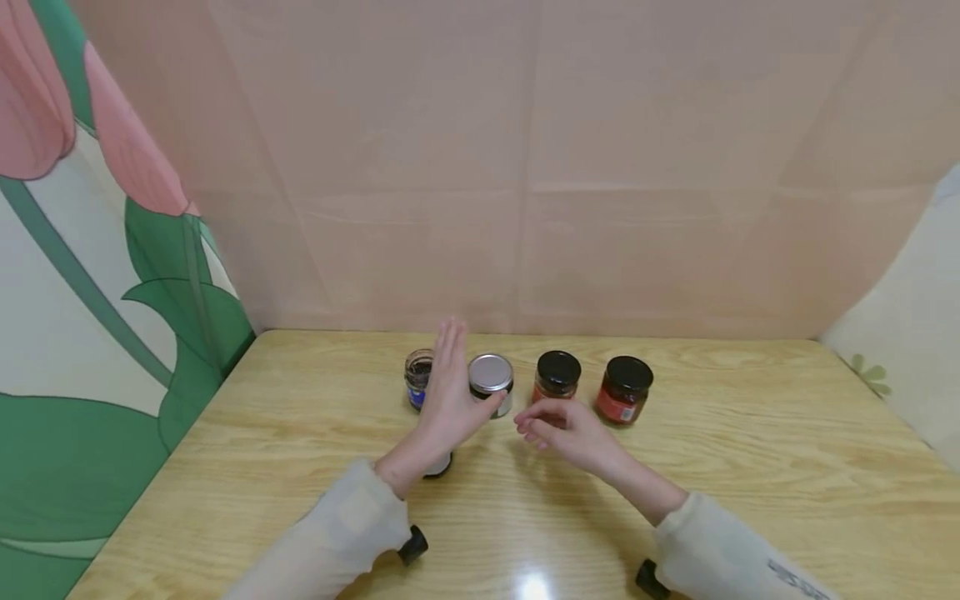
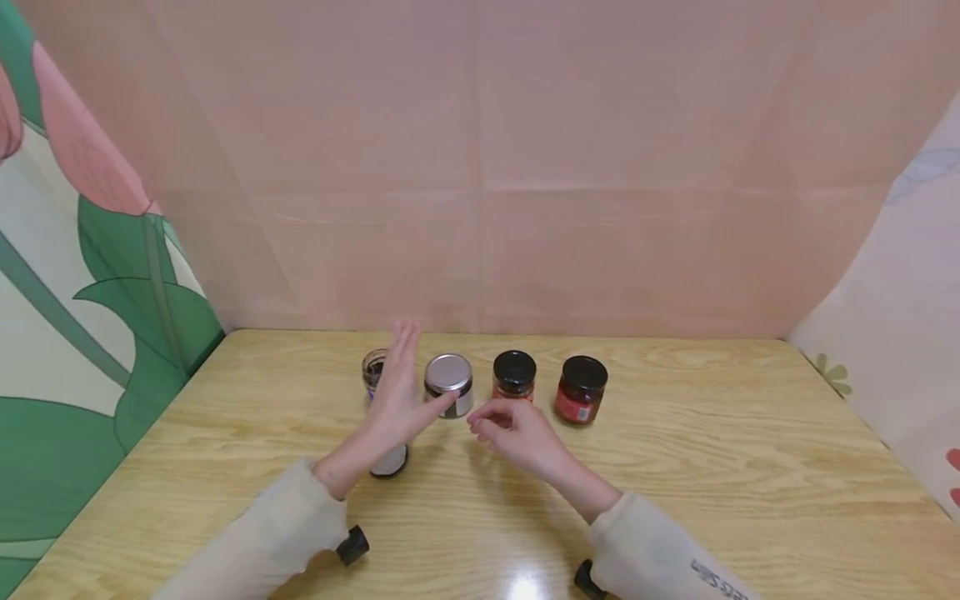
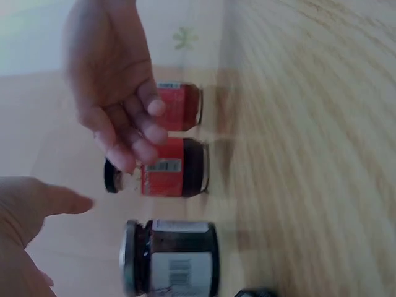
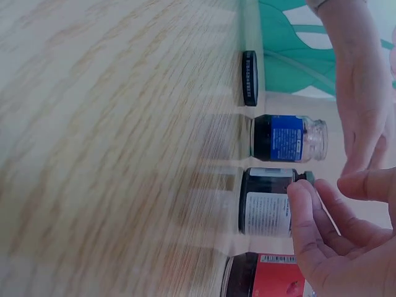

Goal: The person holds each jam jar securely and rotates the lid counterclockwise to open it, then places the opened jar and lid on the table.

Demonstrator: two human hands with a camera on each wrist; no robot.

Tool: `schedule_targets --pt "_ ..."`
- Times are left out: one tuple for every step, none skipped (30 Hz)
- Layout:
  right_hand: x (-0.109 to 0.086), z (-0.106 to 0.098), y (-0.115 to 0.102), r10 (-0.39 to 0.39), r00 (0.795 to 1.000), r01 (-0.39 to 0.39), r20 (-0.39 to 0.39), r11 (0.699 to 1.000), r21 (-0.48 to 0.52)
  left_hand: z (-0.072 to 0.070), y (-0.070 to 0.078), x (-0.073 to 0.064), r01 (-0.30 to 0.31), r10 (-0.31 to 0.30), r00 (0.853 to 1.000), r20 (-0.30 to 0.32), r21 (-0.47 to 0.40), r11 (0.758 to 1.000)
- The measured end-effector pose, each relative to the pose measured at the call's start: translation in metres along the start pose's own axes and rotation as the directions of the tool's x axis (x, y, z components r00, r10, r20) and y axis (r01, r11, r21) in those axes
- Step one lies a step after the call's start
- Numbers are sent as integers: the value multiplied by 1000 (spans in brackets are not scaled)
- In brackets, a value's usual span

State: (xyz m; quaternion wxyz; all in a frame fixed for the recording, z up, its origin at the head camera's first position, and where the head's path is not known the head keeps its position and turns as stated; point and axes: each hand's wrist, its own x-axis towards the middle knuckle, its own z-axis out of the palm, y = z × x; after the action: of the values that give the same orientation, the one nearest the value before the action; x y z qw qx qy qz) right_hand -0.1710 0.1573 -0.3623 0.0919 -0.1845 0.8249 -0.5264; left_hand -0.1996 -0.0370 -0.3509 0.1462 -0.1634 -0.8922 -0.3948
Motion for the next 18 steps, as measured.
schedule_targets --pt "-1 -1 0 2 1000 -2 -2 1000 -6 1 0 1 3 -3 1000 -5 -21 1000" --pt "-1 -1 0 4 1000 -5 -3 1000 -10 3 -1 2 4 -5 1000 -13 -40 999" --pt "-2 -1 0 6 1000 -6 -4 1000 -12 4 -2 3 6 -8 1000 -21 -60 998" --pt "-2 -2 0 5 1000 -5 -5 1000 -12 6 -2 4 10 -12 1000 -28 -80 997" --pt "-2 -2 0 5 1000 -5 -8 1000 -12 7 -3 5 19 -22 999 -33 -94 995" --pt "-3 -3 0 4 1000 -5 -10 1000 -12 8 -4 6 26 -29 999 -33 -102 994" --pt "-3 -3 0 5 1000 -5 -13 1000 -10 9 -4 6 32 -36 999 -30 -107 994" --pt "-4 -4 1 5 1000 -5 -15 1000 -7 10 -5 7 39 -42 999 -27 -111 993" --pt "-4 -4 1 5 1000 -5 -17 1000 -5 11 -6 7 46 -49 999 -19 -112 993" --pt "-4 -5 2 5 1000 -5 -18 1000 -4 12 -7 8 55 -57 998 -11 -114 992" --pt "-5 -6 2 4 1000 -4 -19 1000 -3 13 -8 8 65 -66 998 -3 -116 991" --pt "-5 -6 3 3 1000 -3 -18 1000 -3 14 -9 8 73 -73 997 4 -113 991" --pt "-5 -7 3 2 1000 -2 -16 1000 -4 16 -10 8 83 -82 997 12 -112 990" --pt "-5 -7 4 2 1000 -2 -14 1000 -5 17 -11 8 88 -86 996 19 -104 991" --pt "-6 -8 4 1 1000 -1 -11 1000 -7 19 -13 8 99 -97 995 30 -102 990" --pt "-6 -8 5 0 1000 0 -10 1000 -9 20 -14 8 108 -105 994 37 -103 989" --pt "-6 -9 5 -1 1000 1 -8 1000 -10 22 -15 8 119 -115 992 46 -103 988" --pt "-6 -9 5 0 1000 0 -7 1000 -11 24 -16 8 126 -122 991 52 -99 987"
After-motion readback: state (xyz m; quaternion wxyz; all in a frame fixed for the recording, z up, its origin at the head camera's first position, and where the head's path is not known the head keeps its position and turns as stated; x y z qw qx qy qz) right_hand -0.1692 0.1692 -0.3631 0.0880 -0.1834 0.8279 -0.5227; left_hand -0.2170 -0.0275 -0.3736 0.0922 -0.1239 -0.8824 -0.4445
